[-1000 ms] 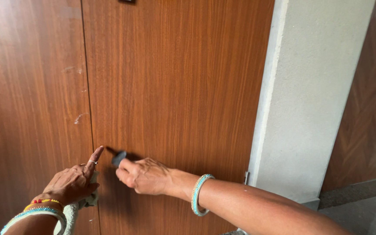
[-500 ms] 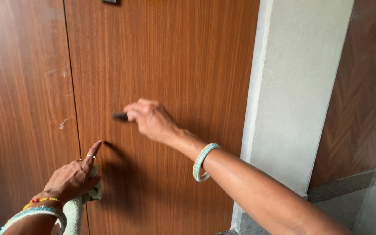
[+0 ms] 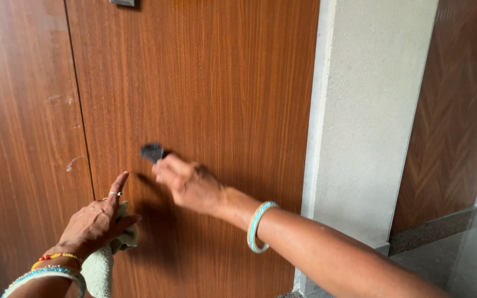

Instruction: The person scrapes a wooden door with a metal scraper and wipes the surface with a cloth. The person repeatedly scrapes and wipes the same areas of the door throughout the clip.

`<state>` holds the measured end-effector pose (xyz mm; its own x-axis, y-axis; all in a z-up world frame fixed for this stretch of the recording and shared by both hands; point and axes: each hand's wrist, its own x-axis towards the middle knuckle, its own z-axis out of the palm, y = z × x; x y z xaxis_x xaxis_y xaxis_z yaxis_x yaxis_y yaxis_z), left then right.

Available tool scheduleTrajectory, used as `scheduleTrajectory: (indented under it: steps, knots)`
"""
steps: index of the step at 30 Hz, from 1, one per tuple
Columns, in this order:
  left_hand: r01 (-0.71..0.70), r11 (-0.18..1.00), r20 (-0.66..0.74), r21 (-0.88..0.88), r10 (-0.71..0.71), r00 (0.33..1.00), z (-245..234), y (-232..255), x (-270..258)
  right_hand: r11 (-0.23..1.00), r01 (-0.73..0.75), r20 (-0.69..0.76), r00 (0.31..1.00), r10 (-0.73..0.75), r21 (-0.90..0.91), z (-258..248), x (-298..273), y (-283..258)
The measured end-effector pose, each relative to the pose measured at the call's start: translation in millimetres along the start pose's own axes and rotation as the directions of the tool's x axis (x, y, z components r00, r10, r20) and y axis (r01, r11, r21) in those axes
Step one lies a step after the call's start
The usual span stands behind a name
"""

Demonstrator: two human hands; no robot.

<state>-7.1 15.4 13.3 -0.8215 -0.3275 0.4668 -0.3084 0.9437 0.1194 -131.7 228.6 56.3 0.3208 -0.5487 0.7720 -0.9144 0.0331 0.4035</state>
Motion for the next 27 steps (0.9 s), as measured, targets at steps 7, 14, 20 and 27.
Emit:
scheduleTrajectory:
  steps: [7,14,20,27]
  knots:
    - [-0.067,0.993,0.059,0.098,0.061,0.996,15.1,0.6,1.3,0.988,-0.088,0.343,0.939,0.040,0.124,26.1,-51.0,-24.5]
    - [-0.040,0.992,0.109,0.123,0.027,0.994,10.8,-3.3,0.2,0.803,-0.563,0.644,0.692,0.327,0.197,23.0,-47.6,-12.6]
    - [0.032,0.989,0.081,0.142,-0.044,0.996,2.3,0.1,-3.2,0.799,-0.576,0.620,0.695,0.366,0.174,-0.9,-19.0,-14.4]
    - [0.134,0.988,0.124,-0.078,-0.124,0.985,1.3,9.7,17.3,0.880,-0.421,0.252,0.896,0.365,0.221,-4.5,-4.7,-1.5]
